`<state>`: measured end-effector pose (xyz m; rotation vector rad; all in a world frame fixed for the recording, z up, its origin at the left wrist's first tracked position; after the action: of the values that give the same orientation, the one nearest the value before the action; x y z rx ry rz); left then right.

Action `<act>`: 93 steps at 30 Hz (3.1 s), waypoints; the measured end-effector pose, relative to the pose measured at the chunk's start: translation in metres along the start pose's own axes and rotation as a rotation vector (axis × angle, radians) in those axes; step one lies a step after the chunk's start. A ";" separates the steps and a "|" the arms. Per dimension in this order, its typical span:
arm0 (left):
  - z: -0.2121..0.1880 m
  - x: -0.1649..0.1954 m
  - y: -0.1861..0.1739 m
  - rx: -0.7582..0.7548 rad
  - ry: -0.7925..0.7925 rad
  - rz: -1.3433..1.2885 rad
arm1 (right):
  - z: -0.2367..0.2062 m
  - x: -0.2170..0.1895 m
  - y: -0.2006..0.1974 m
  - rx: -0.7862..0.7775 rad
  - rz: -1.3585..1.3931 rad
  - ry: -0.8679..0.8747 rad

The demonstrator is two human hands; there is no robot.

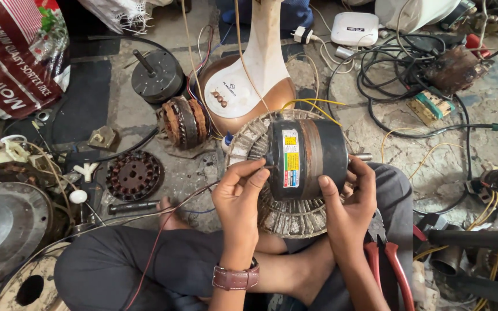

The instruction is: The person sits cross-legged on the floor holding a fan motor stator in their lap. They route the motor's red and yellow wires around the housing, press and rotate the rotor into the stator, and use pliers to grip and adjust parts while fitting the motor together.

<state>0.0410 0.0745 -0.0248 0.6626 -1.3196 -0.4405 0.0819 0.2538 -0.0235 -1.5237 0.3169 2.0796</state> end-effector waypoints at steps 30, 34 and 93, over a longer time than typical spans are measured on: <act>-0.005 0.007 0.006 0.012 -0.019 -0.034 | -0.001 -0.001 -0.002 -0.011 -0.003 -0.001; -0.002 0.014 0.006 -0.033 -0.040 0.020 | 0.000 -0.001 0.000 -0.007 0.008 -0.006; 0.001 0.037 0.024 -0.280 0.078 0.510 | 0.001 -0.002 -0.002 -0.004 -0.055 0.019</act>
<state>0.0460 0.0683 0.0190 0.0969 -1.2672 -0.1733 0.0823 0.2559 -0.0211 -1.5382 0.2750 2.0255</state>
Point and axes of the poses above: each hand's wrist, its own z-axis towards the middle knuckle, its own y-axis out of the palm, x = y × z, the point moved 3 cm from there along z, towards the middle knuckle, and after that the axes turned 11 degrees about -z, right-handed, at the moved point
